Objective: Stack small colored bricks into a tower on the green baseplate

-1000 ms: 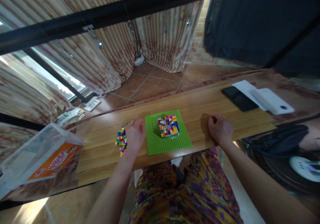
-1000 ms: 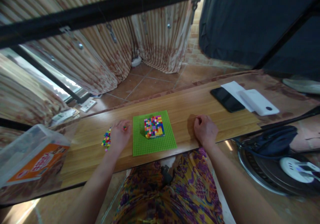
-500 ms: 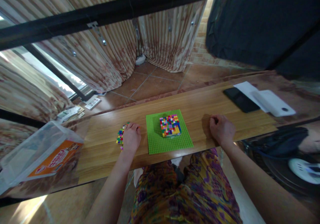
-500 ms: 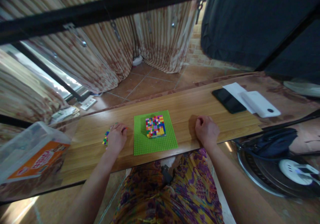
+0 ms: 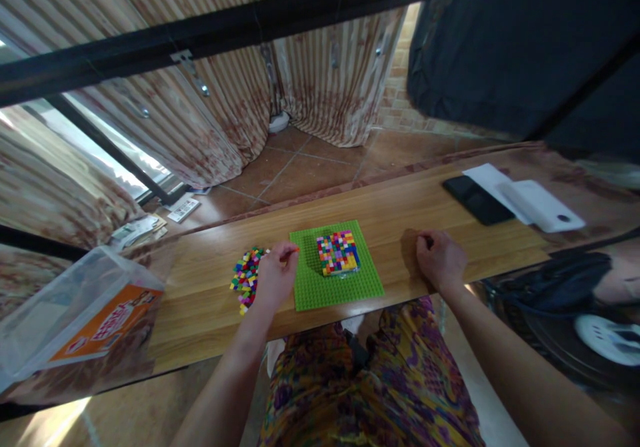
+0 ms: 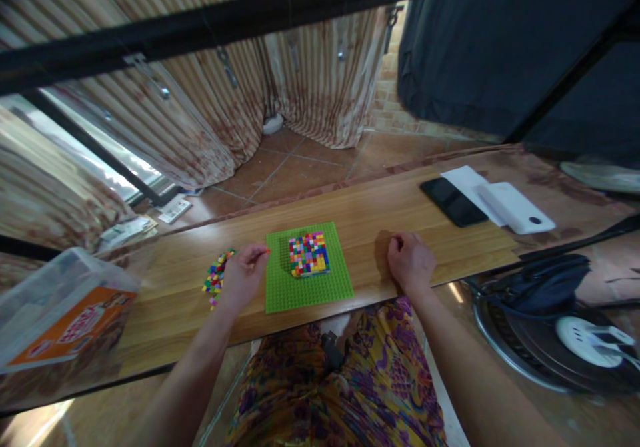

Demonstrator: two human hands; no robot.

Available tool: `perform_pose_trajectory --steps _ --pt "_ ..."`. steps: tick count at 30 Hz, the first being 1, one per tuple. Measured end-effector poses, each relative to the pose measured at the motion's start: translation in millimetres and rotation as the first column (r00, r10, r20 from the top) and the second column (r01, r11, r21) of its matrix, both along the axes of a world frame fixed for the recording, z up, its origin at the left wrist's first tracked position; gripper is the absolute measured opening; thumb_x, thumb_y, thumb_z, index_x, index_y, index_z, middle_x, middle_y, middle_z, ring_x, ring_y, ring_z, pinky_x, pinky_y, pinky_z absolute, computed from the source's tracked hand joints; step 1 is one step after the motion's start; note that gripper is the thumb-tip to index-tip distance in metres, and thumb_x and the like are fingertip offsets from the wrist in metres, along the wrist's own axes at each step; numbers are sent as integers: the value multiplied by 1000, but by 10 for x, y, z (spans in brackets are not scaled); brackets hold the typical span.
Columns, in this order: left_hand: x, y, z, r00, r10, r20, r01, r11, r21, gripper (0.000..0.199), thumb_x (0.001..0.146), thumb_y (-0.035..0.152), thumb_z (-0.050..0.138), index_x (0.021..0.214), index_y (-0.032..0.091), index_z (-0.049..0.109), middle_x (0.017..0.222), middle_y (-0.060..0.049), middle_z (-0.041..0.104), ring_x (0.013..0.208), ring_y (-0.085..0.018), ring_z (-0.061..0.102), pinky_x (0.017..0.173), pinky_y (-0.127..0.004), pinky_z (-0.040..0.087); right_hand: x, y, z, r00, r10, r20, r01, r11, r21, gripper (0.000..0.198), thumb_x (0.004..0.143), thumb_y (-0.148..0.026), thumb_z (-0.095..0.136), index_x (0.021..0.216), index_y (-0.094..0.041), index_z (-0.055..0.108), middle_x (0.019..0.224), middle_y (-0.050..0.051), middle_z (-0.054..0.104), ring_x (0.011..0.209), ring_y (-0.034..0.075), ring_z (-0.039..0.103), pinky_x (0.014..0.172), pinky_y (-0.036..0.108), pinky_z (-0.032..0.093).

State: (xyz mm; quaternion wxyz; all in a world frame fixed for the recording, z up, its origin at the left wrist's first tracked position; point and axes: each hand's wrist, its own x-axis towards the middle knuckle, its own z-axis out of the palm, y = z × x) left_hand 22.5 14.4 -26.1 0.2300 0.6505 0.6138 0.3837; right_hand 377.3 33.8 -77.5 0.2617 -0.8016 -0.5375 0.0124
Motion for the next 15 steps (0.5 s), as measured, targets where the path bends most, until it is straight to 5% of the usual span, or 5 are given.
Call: perform_pose_trajectory --steps 9,15 --pt "330 21 180 994 -112 16 111 993 25 18 93 18 55 98 20 72 98 -4 78 91 -17 72 88 -29 56 8 3 -17 1000 11 -1 -11 1000 17 35 93 -34 46 101 -16 76 99 13 72 83 23 59 68 33 35" --pt "479 95 214 980 -168 -105 172 985 31 19 95 15 57 99 21 75 104 -5 78 100 -18 71 95 -32 54 8 10 -31 1000 8 -1 -8 1000 12 36 94 -34 46 101 -16 76 99 13 72 81 22 57 67 33 34"
